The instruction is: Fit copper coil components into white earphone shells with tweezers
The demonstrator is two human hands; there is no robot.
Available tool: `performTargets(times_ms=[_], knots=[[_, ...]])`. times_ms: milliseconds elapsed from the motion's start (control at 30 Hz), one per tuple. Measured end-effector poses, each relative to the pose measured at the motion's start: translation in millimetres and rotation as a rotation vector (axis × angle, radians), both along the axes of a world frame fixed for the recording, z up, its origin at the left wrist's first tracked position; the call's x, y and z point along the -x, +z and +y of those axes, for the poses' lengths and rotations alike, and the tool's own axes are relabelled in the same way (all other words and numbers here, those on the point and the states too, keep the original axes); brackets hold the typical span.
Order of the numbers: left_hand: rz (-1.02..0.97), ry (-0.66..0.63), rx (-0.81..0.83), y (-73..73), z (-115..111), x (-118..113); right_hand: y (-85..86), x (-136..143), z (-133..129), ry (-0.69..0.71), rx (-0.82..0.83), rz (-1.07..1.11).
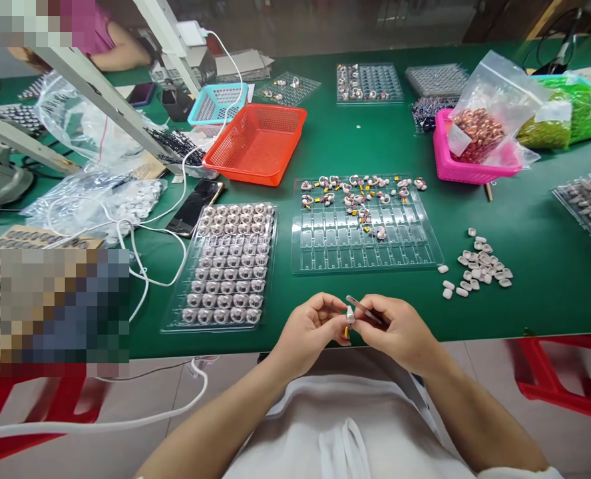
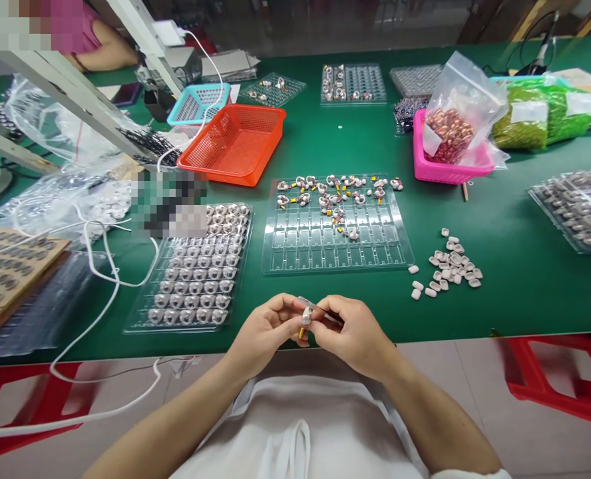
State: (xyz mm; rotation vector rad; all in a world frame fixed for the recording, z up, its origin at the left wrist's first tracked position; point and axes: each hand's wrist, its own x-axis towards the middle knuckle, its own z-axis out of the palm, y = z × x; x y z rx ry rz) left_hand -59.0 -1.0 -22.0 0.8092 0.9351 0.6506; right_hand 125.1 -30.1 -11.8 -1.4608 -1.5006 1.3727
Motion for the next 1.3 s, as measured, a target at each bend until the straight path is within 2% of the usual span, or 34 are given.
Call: performTargets(times_ms=[167, 300, 433, 600, 800, 1067, 1300], knots=[[-0.010, 0.026, -0.140, -3.4, -4.7, 2.1, -6.7, 3.7, -0.6, -0.076, 0.041, 0.052], [0.022, 0.038, -0.229, -11.2, -6.4, 3.4, -6.6, 3.7, -0.3, -0.056, 0.074, 0.099], [0.173, -0.028, -0.359, -14.1, -6.1, 8.0, -5.3, 3.7, 0.0, -0.032, 0.102, 0.129], [0.332, -0.100, -0.496, -8.8, -4.4, 13.1, -5.6, 7.4, -0.4, -0.055, 0.073, 0.089], [0.377, -0.121, -0.503, -5.2, -2.1, 15.4, -4.2, 11.4, 1.4, -0.052, 0.064, 0.076], [0.393, -0.110, -0.500, -7.2, -2.3, 16.6, -1.7, 10.0, 5.0, -0.004, 0.095, 0.072], [0.316, -0.052, -0.384, -8.8, -4.0, 13.6, -1.1, 7.0, 7.5, 0.021, 0.070, 0.030]])
